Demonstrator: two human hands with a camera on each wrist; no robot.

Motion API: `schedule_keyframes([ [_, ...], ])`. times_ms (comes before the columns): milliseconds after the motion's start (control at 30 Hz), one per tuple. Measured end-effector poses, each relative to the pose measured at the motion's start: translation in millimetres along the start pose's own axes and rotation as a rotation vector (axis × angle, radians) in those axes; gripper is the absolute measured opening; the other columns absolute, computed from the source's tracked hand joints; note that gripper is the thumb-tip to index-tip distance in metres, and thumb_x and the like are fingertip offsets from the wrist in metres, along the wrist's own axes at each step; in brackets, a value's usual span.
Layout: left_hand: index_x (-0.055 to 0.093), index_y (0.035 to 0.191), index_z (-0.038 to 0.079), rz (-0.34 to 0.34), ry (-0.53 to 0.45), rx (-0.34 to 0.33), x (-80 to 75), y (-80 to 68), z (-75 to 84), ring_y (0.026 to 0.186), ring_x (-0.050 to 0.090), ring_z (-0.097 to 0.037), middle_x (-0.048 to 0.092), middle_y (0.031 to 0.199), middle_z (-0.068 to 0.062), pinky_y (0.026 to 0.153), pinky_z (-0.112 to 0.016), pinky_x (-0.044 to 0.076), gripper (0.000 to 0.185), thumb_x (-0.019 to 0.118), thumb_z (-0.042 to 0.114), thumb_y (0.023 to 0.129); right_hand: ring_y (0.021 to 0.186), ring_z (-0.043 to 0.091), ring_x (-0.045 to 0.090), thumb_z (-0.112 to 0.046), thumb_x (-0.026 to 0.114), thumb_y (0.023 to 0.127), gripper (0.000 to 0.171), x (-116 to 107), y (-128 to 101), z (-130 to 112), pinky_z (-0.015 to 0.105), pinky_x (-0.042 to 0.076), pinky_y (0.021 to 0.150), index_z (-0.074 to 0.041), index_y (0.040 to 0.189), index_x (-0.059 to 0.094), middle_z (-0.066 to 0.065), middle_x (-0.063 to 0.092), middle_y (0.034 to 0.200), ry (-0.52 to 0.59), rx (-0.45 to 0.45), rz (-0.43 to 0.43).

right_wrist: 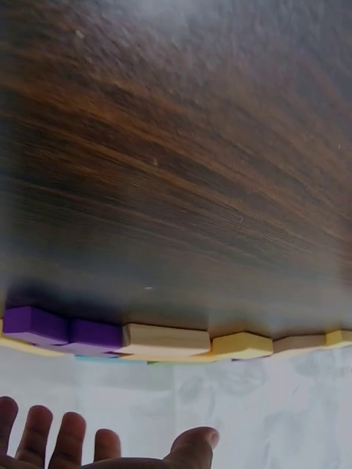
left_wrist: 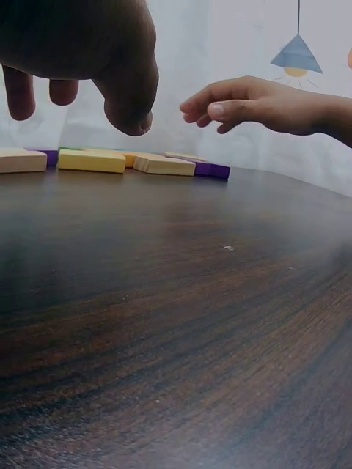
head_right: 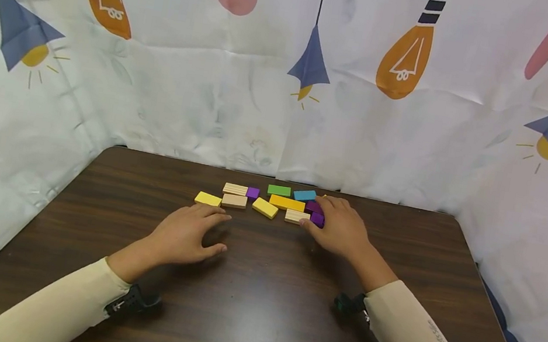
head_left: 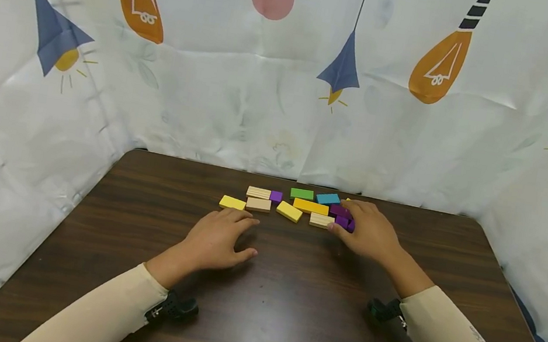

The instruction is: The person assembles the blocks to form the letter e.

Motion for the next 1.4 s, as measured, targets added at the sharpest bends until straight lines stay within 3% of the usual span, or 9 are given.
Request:
schedule_keyframes([
  [300, 0.053, 0.134, 0.02, -0.01, -0.003, -0.005, 3.8, 0.9, 0.4, 0.119, 0.047, -0.024, 0.053, 0.129, -0.003, 0.095, -0.047, 0.039, 0.064, 0.061, 0.057, 0.081, 0.121, 0.026, 0.043, -0.06, 0.056, 0.085, 0.065, 16.3, 19.4, -5.2, 0.05, 0.043, 0.09, -0.015, 0.132, 0.054, 0.005, 0.049, 0.133, 0.014, -0.026, -0.016],
  [667, 0.051, 0.135, 0.018, 0.004, -0.006, 0.018, 4.5, 2.3, 3.6, 0.115, 0.05, -0.023, 0.055, 0.125, -0.002, 0.091, -0.045, 0.041, 0.067, 0.062, 0.056, 0.081, 0.121, 0.031, 0.043, -0.055, 0.054, 0.088, 0.059, 33.2, 33.8, -10.0, 0.055, 0.039, 0.091, -0.017, 0.133, 0.054, 0.008, 0.049, 0.134, 0.006, -0.052, -0.04],
  [967, 0.051, 0.135, 0.018, -0.006, -0.009, 0.017, 6.8, 3.1, 6.8, 0.114, 0.05, -0.022, 0.056, 0.125, -0.002, 0.09, -0.044, 0.042, 0.067, 0.062, 0.056, 0.08, 0.122, 0.028, 0.042, -0.049, 0.056, 0.09, 0.051, 40.7, 48.9, -14.2, 0.047, 0.041, 0.093, -0.016, 0.129, 0.058, 0.005, 0.05, 0.133, 0.015, -0.058, -0.054],
  [1400, 0.051, 0.135, 0.019, -0.013, -0.013, 0.015, 7.5, 3.3, 7.5, 0.114, 0.051, -0.022, 0.056, 0.125, -0.001, 0.091, -0.043, 0.041, 0.067, 0.062, 0.057, 0.08, 0.108, 0.025, 0.048, -0.052, 0.055, 0.089, 0.046, 48.2, 67.3, -26.4, 0.043, 0.043, 0.088, -0.019, 0.121, 0.065, 0.004, 0.056, 0.12, -0.006, -0.053, -0.083],
])
Point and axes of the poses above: each hand's wrist, its own y-axis towards the middle knuckle, its own x-axis out of the palm, z = x × y, the point moved 8 cm from there along y, towards the middle knuckle
